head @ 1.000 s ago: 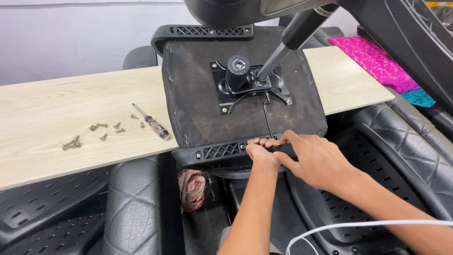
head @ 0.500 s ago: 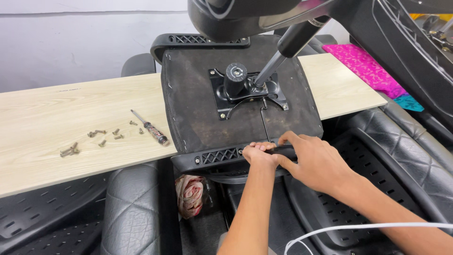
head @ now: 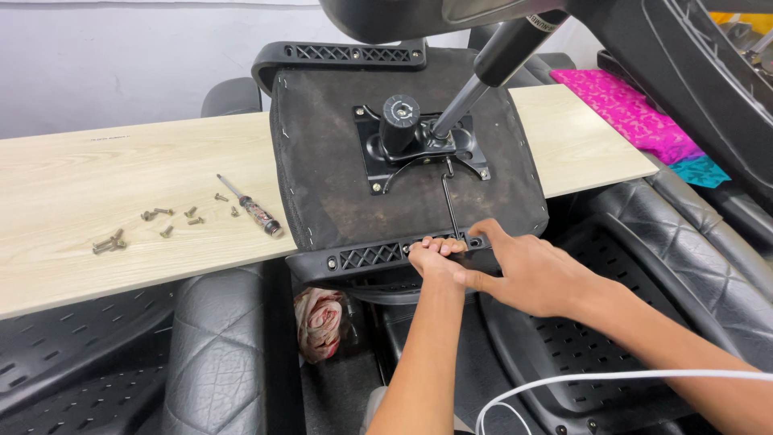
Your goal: The person uses a screwdriver to fasten screws into a black plastic frame attached to a chair base. They pick up screws from a nearby wooden board and tighten them into the frame, securing it to the chair.
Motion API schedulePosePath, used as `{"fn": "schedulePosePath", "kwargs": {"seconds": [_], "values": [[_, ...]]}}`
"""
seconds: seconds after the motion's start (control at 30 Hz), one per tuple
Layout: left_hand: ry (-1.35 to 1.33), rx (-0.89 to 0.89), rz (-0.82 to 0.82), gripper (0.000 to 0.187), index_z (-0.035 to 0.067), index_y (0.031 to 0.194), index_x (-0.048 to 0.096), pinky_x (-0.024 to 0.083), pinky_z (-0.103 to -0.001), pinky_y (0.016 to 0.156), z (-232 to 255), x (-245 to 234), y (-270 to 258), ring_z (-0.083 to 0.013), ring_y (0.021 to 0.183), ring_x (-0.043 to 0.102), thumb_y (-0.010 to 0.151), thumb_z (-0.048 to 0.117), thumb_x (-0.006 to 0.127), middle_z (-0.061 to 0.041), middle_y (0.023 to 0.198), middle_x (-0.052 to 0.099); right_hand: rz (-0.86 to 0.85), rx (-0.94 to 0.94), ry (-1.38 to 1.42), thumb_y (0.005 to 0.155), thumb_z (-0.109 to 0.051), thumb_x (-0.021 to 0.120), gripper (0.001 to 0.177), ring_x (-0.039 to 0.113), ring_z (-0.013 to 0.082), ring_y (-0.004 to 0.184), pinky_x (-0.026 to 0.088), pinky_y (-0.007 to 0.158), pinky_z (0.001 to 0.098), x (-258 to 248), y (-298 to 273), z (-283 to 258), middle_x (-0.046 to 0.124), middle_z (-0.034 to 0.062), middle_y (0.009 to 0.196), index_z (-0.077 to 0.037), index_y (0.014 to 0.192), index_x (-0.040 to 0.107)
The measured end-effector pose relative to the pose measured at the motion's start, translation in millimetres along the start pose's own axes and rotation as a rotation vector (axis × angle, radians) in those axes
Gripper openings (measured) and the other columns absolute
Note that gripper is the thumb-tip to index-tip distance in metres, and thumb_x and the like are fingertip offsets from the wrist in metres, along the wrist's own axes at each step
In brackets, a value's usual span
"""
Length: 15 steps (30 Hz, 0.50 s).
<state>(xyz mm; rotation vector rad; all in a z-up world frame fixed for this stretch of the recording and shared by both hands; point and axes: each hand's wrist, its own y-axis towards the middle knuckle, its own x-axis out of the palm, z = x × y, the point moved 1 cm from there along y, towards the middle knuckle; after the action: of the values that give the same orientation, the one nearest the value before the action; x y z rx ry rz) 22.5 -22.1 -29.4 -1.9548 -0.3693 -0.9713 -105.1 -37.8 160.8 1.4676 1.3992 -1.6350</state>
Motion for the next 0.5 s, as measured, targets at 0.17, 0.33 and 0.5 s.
{"fn": "schedulePosePath", "kwargs": {"seconds": [0.17, 0.33, 0.5], "values": [[0.066, 0.066, 0.135, 0.033, 0.017, 0.064, 0.04, 0.03, -0.029, 0.043, -6, 3, -5, -0.0137, 0.046, 0.031, 0.094, 0.028, 0.038, 0.002, 0.054, 0.034, 0.242, -0.292, -0.15, 0.09, -0.047, 0.062, 0.047, 0.07, 0.0408, 0.078, 0.053, 0.07, 0.0519, 6, -5, 4, 0.072, 0.0194, 0.076, -0.015, 0.123, 0.054], [0.111, 0.041, 0.105, 0.05, 0.017, 0.065, 0.038, 0.035, -0.029, 0.047, -11, 4, -25, -0.0151, 0.049, 0.036, 0.102, 0.051, 0.037, 0.003, 0.057, 0.038, 0.105, 0.021, 0.269, 0.09, -0.046, 0.064, 0.044, 0.075, 0.0369, 0.062, 0.055, 0.063, 0.0489, 10, 6, 8, 0.071, 0.0208, 0.066, -0.007, 0.11, 0.061], [0.206, 0.094, 0.157, 0.051, 0.015, 0.074, 0.048, 0.046, -0.033, 0.053, -5, -5, -31, -0.0168, 0.055, 0.05, 0.105, 0.055, 0.042, 0.001, 0.065, 0.049, 0.141, 0.048, 0.195, 0.09, -0.049, 0.063, 0.051, 0.072, 0.035, 0.063, 0.053, 0.063, 0.0433, 26, 12, 6, 0.07, 0.0235, 0.065, -0.007, 0.118, 0.06]]}}
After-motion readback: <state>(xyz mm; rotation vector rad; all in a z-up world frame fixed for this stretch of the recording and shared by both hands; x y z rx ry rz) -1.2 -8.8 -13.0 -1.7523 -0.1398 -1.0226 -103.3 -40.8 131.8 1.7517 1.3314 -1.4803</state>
